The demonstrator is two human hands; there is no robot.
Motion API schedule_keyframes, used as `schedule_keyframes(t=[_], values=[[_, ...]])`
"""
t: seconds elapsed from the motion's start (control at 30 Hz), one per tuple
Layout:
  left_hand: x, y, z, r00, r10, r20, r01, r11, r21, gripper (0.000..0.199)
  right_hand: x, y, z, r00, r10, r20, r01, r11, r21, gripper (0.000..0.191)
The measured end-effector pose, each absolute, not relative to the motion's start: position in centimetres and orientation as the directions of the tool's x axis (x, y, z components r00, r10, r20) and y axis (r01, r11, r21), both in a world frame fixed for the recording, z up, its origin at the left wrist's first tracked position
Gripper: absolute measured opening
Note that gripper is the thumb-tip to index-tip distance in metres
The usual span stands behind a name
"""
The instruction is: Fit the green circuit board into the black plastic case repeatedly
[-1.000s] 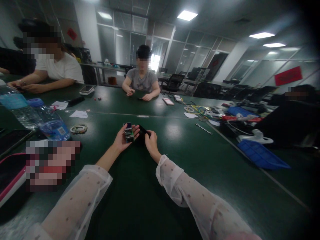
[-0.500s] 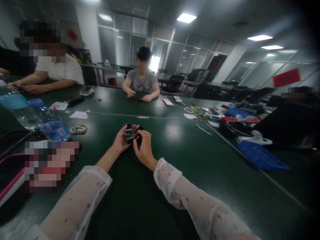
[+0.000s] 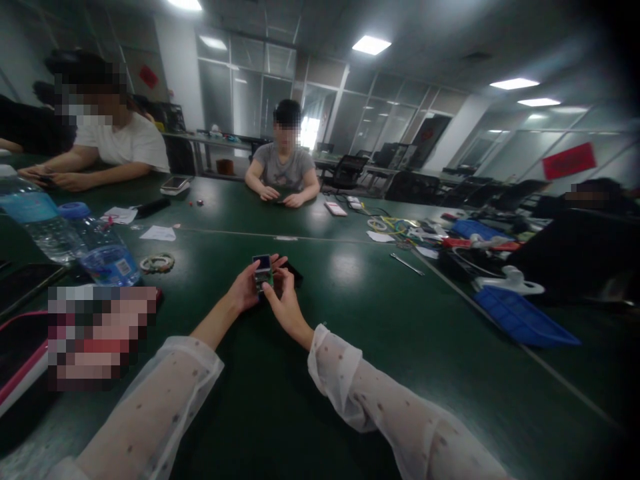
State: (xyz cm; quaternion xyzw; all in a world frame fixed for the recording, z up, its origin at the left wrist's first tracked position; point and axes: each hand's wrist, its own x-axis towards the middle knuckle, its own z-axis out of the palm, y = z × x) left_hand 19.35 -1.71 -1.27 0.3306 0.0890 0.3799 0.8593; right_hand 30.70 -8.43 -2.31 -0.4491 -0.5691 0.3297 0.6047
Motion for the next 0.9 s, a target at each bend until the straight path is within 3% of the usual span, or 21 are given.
schedule_keyframes(t=[0.23,0.33,0.43,0.57,0.63,0.73,0.9], values=[[19.5,-1.7,-1.6,0.741,0.666,0.091,-0.535,0.502,0.679,0.052,30.8,-7.3,-1.3,0.135,0.982,0.134,-0.142,0.153,-0.978,0.028],[19.6,-1.3,-1.5,0.717,0.695,0.040,-0.563,0.545,0.621,0.065,31.7,-7.1,0.9,0.073,0.997,0.027,-0.372,0.053,-0.927,0.021],[19.6,-0.2,-2.0,0.617,0.786,-0.040,-0.619,0.516,0.592,0.056,33.5,-6.4,3.0,0.108,0.994,0.007,-0.506,0.061,-0.860,0.017],[19.6,1.5,-3.4,0.316,0.935,-0.161,-0.721,0.347,0.600,0.023,36.6,-4.8,3.2,0.274,0.958,0.090,-0.461,0.213,-0.861,0.017],[20.0,1.9,-4.2,0.226,0.962,-0.154,-0.690,0.269,0.672,0.016,37.9,-3.9,2.1,0.334,0.939,0.080,-0.401,0.219,-0.890,0.018],[20.8,2.0,-5.2,0.128,0.991,-0.037,-0.545,0.102,0.832,0.034,38.9,-3.0,0.1,0.340,0.940,0.036,-0.395,0.178,-0.901,0.019],[21.5,1.5,-5.7,0.193,0.981,0.027,-0.423,0.058,0.904,0.054,38.6,-2.7,-1.1,0.257,0.967,-0.006,-0.402,0.101,-0.910,0.019]])
